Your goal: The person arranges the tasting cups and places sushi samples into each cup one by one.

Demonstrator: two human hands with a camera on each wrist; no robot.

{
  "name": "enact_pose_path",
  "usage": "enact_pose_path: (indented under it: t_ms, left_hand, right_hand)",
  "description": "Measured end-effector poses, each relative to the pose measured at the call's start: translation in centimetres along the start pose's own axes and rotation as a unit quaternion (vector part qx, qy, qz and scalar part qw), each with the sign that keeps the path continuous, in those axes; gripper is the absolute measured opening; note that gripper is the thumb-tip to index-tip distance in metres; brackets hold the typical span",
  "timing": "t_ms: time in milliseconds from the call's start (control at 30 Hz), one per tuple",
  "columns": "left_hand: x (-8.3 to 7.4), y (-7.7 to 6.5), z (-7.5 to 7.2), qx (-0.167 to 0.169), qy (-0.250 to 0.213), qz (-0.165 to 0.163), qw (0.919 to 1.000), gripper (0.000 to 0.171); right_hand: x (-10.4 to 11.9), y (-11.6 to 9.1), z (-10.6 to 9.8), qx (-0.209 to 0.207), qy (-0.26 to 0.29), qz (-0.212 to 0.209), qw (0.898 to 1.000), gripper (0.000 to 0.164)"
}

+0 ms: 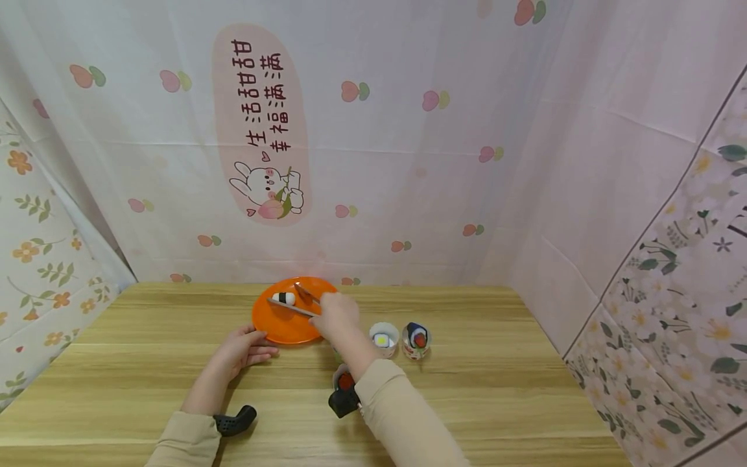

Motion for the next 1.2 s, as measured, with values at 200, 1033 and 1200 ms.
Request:
enact_pose_path:
  t_ms: [200,1033,1200]
  left_hand:
    - [0.1,0.1,-0.1,0.000,0.001,0.000,1.0000,0.034]
    - [0.2,0.2,-0.1,0.002,0.007,-0.001,1.0000,0.033]
    - [0.1,0.2,-0.1,0.000,0.004,-0.002,1.0000,0.032]
  right_hand:
    - [0.6,0.2,0.6,0.014,-0.003,0.007,1.000,0.031]
    - [2.9,0.3,2.5,0.099,-0.032,-0.039,0.994,0.048]
    - [3.1,0.3,2.5,0.098,-0.031,-0.042,0.994,0.040]
Point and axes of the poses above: each hand's wrist, its own y-axis towards the middle knuckle, its own z-axis out of the palm, x = y × z, the point moved 10 cm from there along y, towards the middle knuckle, and after that the axes turned 2 degrees about z, right-handed, at the moved point
